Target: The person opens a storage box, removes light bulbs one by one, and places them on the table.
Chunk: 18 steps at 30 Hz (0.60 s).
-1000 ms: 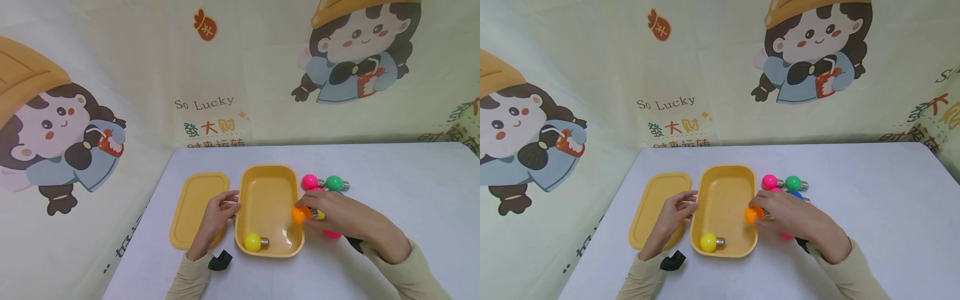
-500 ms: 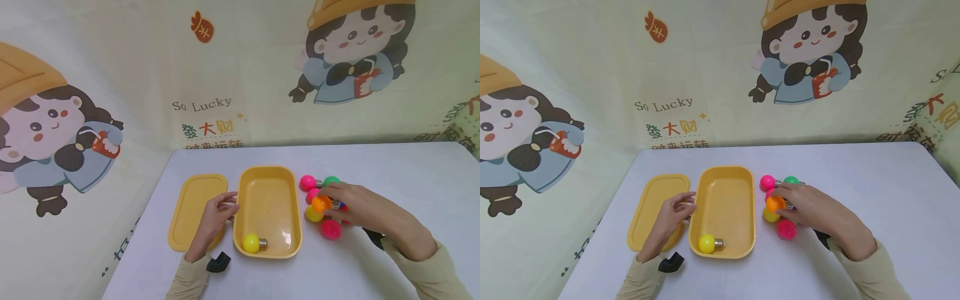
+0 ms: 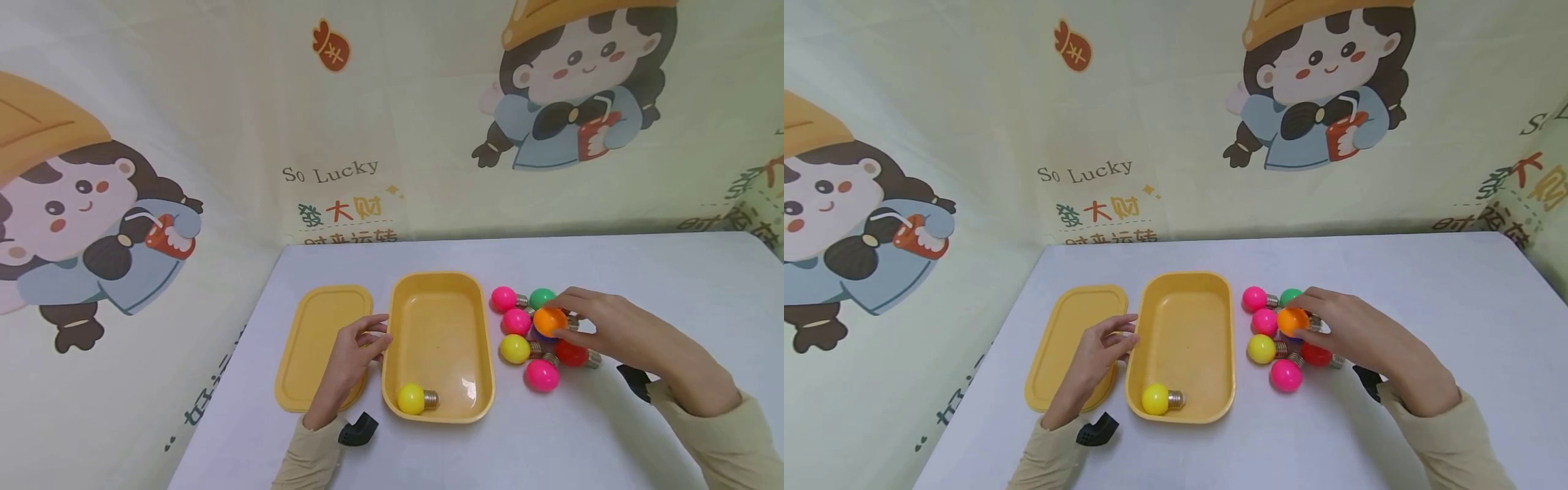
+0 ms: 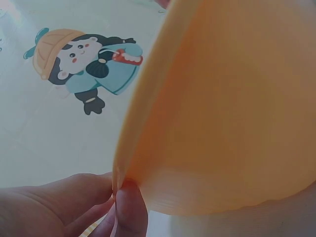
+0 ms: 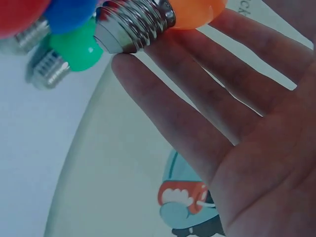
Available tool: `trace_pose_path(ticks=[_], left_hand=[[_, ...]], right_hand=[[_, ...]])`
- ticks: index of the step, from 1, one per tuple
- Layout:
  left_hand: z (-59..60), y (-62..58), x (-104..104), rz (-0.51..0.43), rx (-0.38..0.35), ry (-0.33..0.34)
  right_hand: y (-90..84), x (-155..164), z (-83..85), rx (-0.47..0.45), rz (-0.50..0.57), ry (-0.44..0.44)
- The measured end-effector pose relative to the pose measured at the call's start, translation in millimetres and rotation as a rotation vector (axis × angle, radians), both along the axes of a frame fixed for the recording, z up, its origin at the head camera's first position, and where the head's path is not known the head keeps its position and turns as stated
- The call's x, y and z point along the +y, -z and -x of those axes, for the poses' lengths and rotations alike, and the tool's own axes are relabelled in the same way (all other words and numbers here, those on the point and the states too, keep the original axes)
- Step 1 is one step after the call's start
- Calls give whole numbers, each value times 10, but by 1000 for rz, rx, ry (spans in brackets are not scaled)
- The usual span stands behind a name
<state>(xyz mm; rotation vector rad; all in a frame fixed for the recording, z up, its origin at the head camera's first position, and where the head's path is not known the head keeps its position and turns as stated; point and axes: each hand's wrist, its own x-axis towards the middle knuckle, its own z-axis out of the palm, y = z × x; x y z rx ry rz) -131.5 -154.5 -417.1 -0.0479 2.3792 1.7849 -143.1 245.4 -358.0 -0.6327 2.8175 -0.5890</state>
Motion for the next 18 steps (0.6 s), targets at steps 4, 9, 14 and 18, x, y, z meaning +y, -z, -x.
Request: trace_pose_path(ticks=[4,9,14,18], left_hand=[[-5,-5,0,-1,-1,2],[2,3,-5,4,12,9],[2,-2,-3,3,14,7],[-8,-15,2,-7,8,0]], right_hand=[[65,87,27,24,-10,16],[127,165,68,31,-20,33],[173,231,93,83,-17,24],[214,287,110,125,-14,22]])
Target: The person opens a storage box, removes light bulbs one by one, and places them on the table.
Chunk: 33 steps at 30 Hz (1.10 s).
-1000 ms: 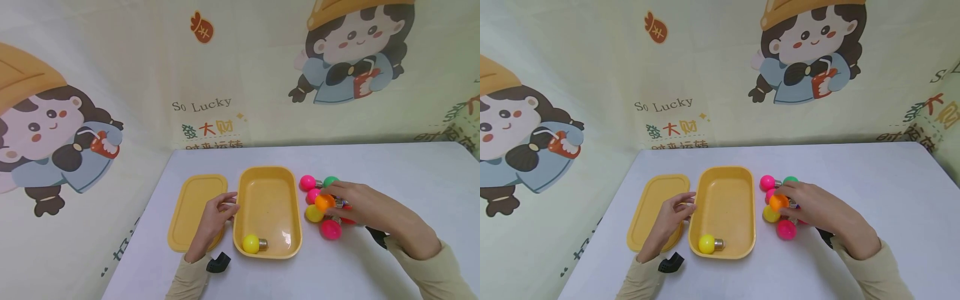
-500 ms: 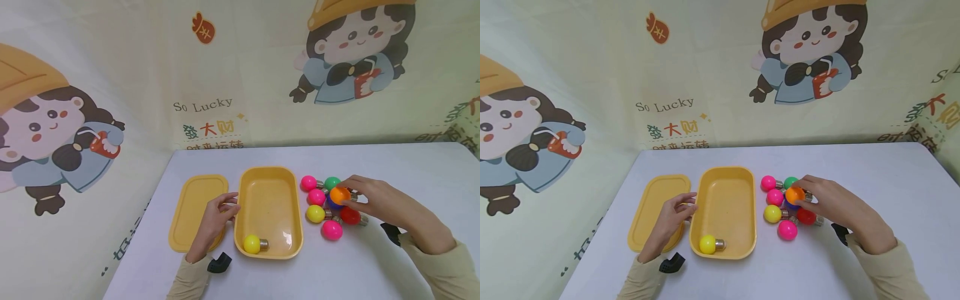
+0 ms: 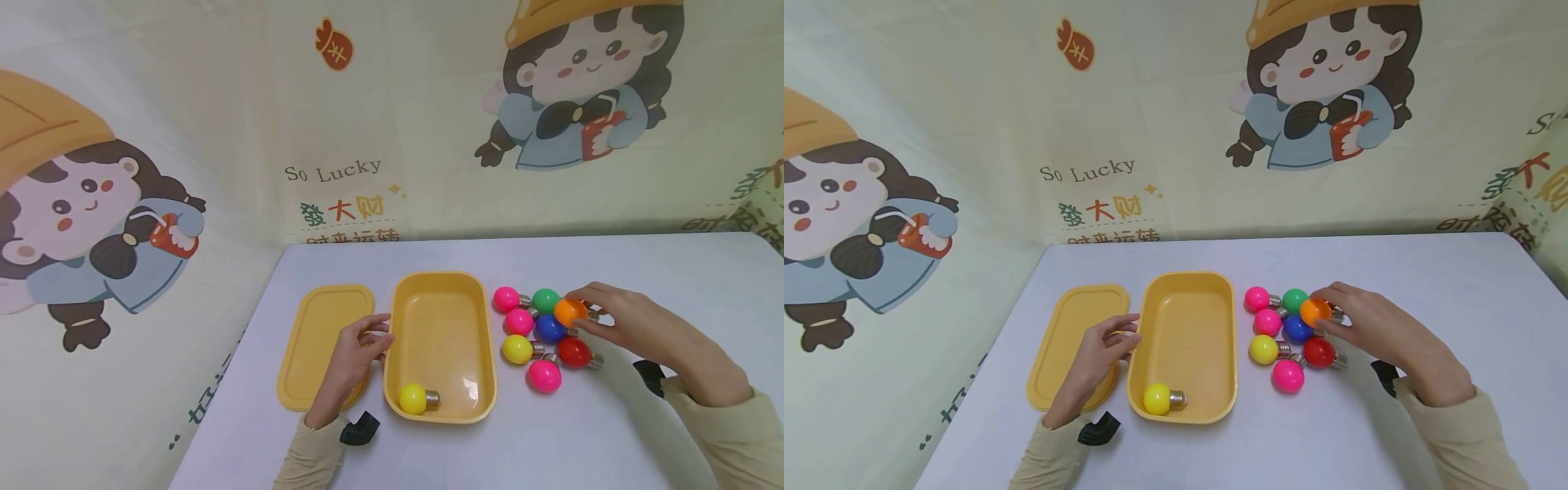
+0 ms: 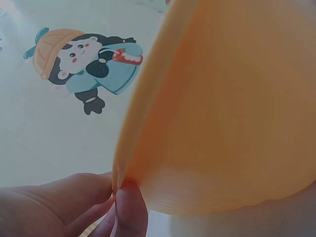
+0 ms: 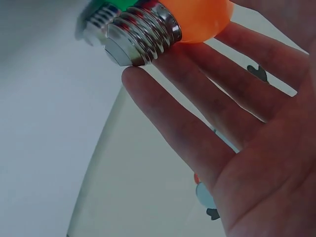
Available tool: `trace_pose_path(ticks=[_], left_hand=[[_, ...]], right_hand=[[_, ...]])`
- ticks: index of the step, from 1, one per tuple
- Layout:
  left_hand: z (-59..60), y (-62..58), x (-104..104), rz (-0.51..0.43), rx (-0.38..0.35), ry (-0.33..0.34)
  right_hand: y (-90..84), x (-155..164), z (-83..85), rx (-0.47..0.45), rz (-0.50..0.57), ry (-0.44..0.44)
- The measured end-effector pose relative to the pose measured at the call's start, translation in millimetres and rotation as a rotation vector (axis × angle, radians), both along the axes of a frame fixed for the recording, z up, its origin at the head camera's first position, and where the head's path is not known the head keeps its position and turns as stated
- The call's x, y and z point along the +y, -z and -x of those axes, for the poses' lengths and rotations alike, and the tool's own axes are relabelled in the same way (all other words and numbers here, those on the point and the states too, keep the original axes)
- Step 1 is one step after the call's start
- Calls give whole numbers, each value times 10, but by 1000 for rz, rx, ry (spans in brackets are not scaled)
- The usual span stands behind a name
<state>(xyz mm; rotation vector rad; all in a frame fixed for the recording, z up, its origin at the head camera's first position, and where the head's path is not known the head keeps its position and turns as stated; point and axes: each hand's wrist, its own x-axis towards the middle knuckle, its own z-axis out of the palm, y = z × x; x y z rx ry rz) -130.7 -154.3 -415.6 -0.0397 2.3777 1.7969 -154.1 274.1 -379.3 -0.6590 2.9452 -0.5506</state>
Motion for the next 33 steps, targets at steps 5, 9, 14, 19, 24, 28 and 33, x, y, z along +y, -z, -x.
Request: trace_pose_path(ticks=[5,9,14,19,24,28,33], left_hand=[[-12,-31,9,-6,-8,-7],[-16,-45,11,-10,-9,-9],[-14,-40,10,-4,-5,-7],[-4,-22,7,1,-4,-5],[-3,-19,7,-1,-6,-5],[-7,-23,8,-3,-5,-4],[-6,-22,9,-9,-8,-3]], right_hand=[[45,61,35,-10,1,9],[80,100,62,-19,1,8],[117,136,79,-17,1,2],[156,165,95,-28,-4,5],[192,184,115,-75,-18,22],[212,189,132,-106,-26,36],[229,186,146,-127,-35,45]])
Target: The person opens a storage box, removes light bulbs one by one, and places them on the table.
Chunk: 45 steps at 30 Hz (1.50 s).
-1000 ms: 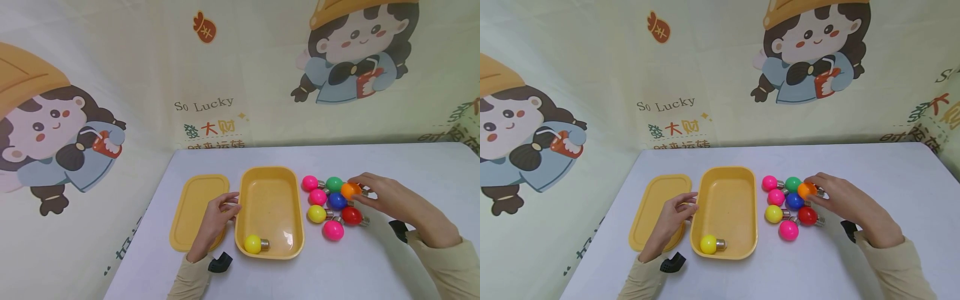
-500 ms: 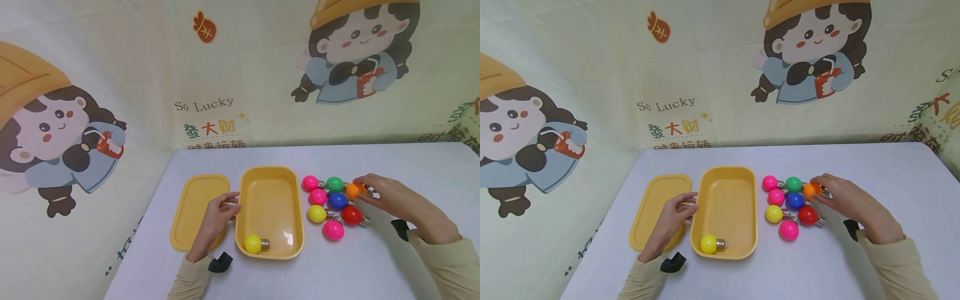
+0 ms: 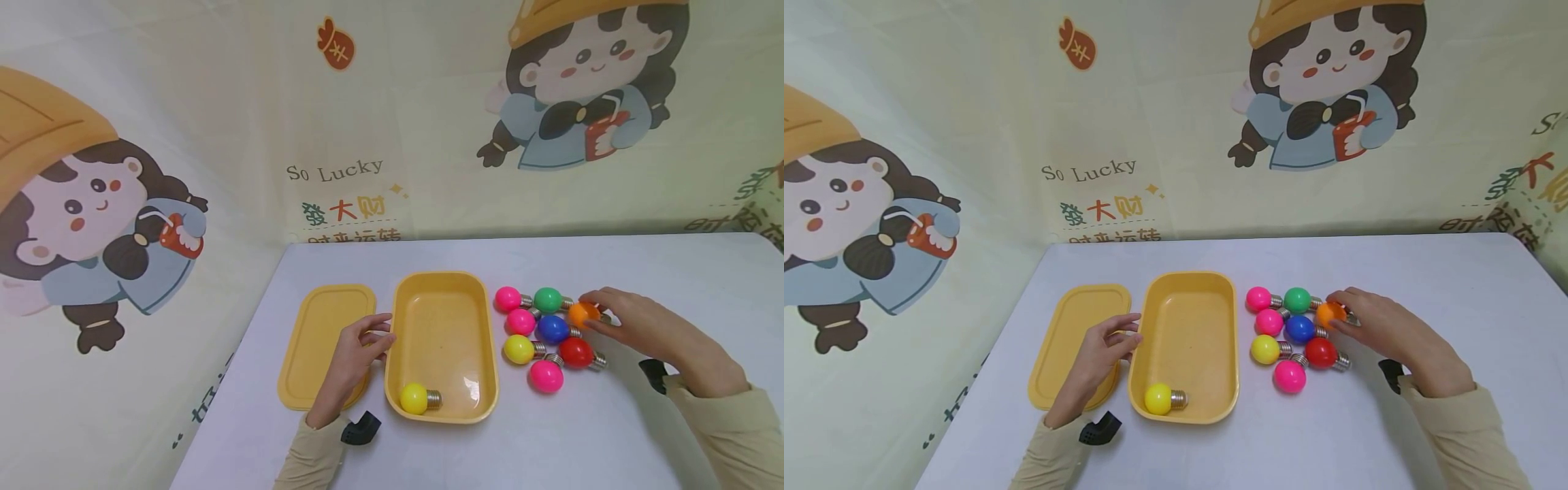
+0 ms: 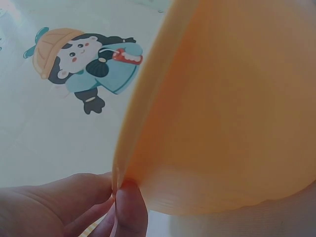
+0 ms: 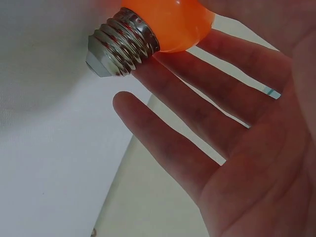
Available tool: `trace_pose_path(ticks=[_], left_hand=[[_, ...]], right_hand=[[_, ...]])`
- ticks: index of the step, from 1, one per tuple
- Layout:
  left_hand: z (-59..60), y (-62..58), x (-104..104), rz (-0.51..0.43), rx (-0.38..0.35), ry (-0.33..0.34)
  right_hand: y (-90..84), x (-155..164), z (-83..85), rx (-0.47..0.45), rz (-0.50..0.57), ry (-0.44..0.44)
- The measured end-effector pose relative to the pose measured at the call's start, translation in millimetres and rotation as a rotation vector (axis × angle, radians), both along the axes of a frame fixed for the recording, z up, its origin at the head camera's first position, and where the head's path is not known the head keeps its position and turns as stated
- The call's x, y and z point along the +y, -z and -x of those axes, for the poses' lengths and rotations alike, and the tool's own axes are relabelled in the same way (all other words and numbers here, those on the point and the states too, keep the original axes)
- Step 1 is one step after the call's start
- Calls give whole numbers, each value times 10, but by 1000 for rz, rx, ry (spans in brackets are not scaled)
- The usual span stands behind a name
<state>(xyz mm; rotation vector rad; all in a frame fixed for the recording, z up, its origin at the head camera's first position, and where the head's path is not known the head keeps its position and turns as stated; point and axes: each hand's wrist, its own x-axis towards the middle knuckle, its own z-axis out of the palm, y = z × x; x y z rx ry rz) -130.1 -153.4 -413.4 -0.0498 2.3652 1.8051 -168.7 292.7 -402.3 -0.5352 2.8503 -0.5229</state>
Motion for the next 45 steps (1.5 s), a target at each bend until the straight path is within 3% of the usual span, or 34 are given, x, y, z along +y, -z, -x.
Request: trace_pose_path(ticks=[10,17,30,38,45], left_hand=[[1,-6,6,12,-2,0],[1,0,5,12,1,-3],[3,-1,5,20,4,-4],[-1,1,8,21,13,-5],[-5,-4,10,26,13,-8]], right_hand=[[-5,-4,-1,-12,-11,13],[-71,-74,-18,58,-21,-24],[-238,-436,-120,91,13,-54],[-293,-640,-212,222,14,-140],[-274,-771,-288,365,78,-217]])
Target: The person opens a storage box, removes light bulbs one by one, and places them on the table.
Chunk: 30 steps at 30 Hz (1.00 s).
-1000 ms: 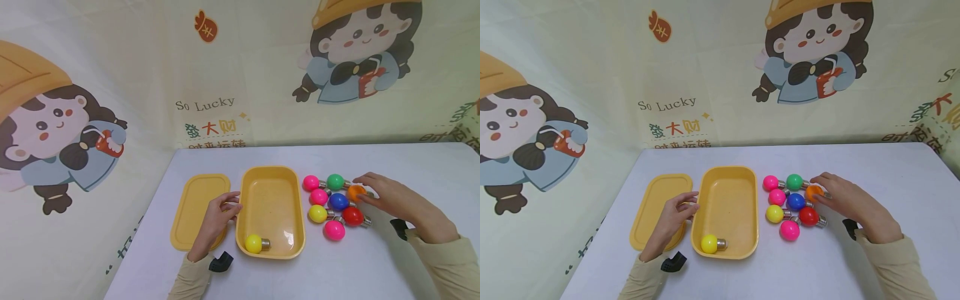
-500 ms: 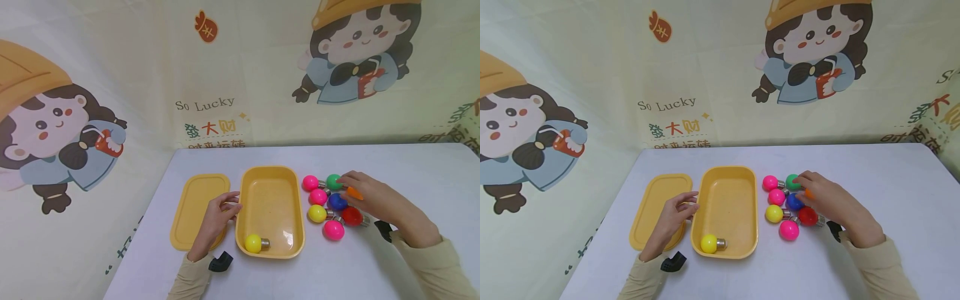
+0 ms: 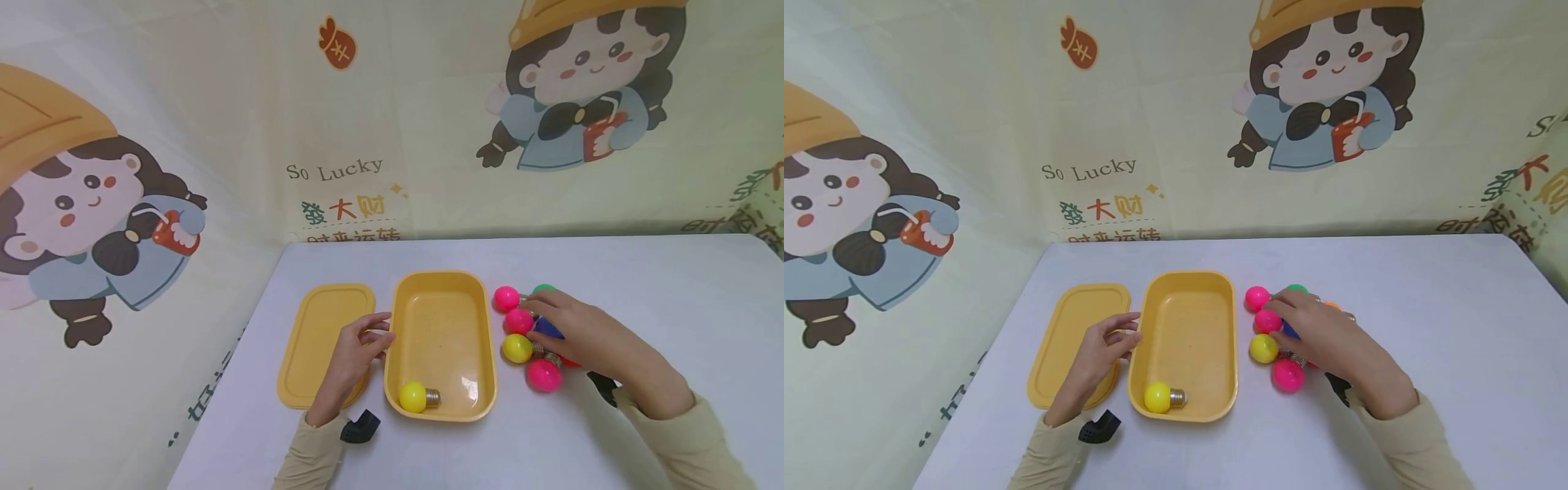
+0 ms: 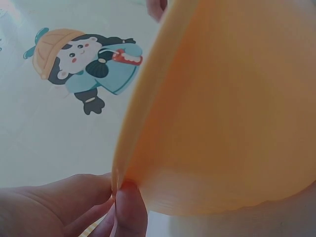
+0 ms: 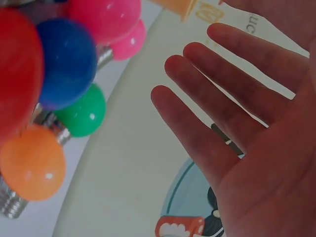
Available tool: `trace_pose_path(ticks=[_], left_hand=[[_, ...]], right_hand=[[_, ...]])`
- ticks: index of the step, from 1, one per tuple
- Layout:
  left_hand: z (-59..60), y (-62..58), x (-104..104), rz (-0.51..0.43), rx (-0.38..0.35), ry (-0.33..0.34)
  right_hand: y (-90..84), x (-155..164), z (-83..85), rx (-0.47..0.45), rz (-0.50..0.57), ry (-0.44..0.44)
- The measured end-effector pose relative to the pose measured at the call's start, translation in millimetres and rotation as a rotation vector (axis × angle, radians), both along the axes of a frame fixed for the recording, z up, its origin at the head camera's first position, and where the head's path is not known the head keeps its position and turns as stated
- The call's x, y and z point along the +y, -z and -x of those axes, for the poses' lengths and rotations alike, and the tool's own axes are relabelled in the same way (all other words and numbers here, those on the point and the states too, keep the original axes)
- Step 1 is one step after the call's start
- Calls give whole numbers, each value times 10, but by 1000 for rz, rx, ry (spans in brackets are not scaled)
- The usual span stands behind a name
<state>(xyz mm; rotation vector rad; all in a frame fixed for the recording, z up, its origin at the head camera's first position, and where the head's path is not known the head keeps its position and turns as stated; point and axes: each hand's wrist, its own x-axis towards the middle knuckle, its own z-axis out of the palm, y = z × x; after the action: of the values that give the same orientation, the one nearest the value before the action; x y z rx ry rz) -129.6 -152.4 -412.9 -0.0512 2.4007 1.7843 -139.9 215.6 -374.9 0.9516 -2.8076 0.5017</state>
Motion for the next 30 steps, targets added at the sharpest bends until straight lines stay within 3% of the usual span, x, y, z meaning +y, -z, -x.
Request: trace_pose_path(ticks=[4,14,24,30], left_hand=[[-11,-1,2,1,-7,0],[7,16,-2,3,-10,3],[5,-8,0,0,-4,5],[12,6,-13,-6,-1,5]], right_hand=[[2,-97,-35,15,22,-46],[-23,-400,-74,-79,-8,-50],[-33,-653,-144,-108,-13,-145],[-54,-813,-171,-181,-26,-165]])
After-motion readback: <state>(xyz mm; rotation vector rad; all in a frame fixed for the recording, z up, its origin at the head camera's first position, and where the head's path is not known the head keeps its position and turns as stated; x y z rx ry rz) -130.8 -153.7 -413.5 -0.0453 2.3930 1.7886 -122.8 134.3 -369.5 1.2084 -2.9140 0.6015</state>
